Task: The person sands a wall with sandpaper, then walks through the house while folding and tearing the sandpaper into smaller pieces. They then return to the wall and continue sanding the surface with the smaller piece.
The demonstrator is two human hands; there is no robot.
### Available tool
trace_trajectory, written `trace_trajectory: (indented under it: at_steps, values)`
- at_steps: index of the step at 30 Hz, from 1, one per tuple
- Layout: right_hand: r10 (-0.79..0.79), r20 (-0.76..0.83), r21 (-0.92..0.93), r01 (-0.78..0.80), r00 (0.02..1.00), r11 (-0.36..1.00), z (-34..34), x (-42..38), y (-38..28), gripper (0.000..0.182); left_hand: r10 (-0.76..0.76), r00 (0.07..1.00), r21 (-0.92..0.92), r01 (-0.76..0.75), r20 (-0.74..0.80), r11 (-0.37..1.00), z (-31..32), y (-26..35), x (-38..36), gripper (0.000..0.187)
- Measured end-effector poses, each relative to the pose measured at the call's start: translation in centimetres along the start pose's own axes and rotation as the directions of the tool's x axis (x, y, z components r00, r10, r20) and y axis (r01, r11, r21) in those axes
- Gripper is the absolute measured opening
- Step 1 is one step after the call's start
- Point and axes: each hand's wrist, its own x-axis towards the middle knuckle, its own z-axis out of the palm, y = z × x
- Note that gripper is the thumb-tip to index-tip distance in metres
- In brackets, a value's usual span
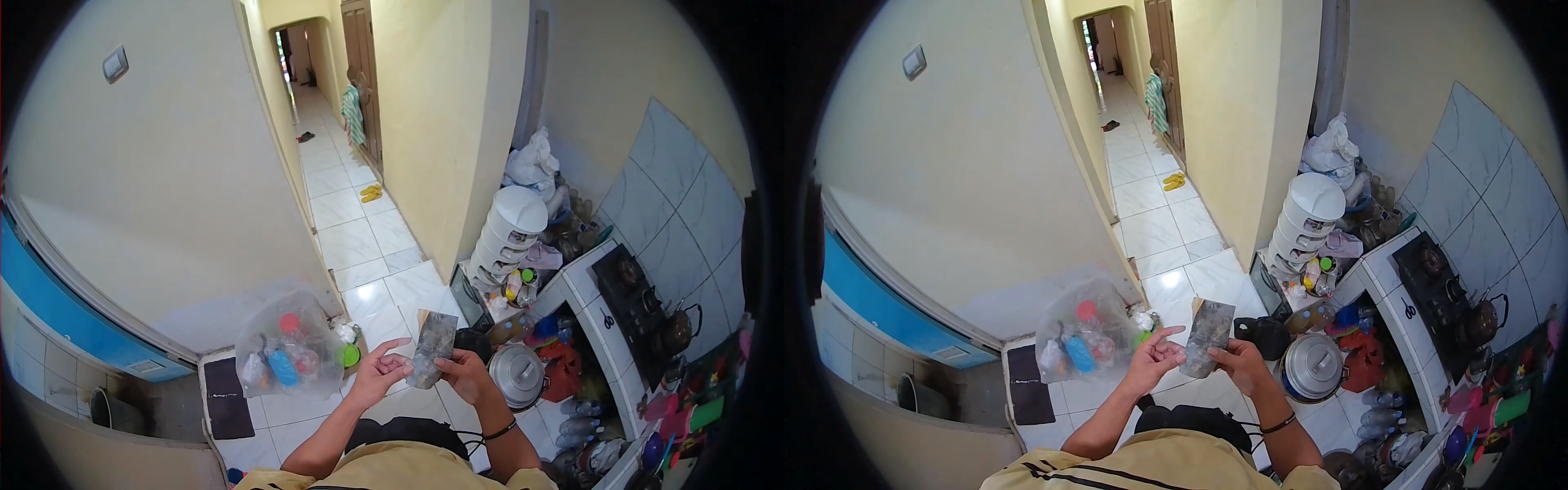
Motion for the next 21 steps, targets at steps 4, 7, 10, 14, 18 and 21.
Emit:
trace_trajectory:
  at_steps: [4, 7, 10, 14, 18, 21]
  values:
    - [-0.007, -0.014, -0.026, 0.006, 1.000, 1.000, 0.2, 0.1, -0.3, 0.022, 0.013, 0.998, 0.029, -0.011, -0.068, 1.000, 0.2, 0.3, 0.3, 0.053]
    - [-0.029, -0.024, -0.019, 0.028, 0.999, 0.999, 0.3, 0.2, -0.4, 0.021, 0.018, 0.995, 0.053, -0.013, -0.101, 0.999, 0.1, 0.2, 0.5, 0.051]
    - [-0.041, -0.023, -0.021, 0.040, 0.999, 0.999, 0.8, 0.4, -1.1, 0.020, 0.010, 0.995, 0.008, -0.010, -0.102, 1.000, -0.1, -0.1, 1.0, 0.052]
    - [-0.034, 0.006, -0.074, 0.034, 0.999, 0.997, 0.8, 1.3, -1.6, 0.021, 0.018, 0.994, -0.040, -0.022, -0.111, 0.999, -0.3, 0.2, 1.4, 0.052]
    - [-0.004, 0.019, -0.125, 0.006, 1.000, 0.992, 2.3, 2.4, -2.4, 0.021, 0.028, 0.987, -0.089, -0.042, -0.157, 0.995, -0.9, 0.4, 1.2, 0.050]
    - [0.037, 0.029, -0.182, -0.031, 0.999, 0.983, 3.0, 4.2, -2.4, 0.022, 0.057, 0.973, -0.095, -0.080, -0.226, 0.992, -2.0, 0.7, 1.1, 0.049]
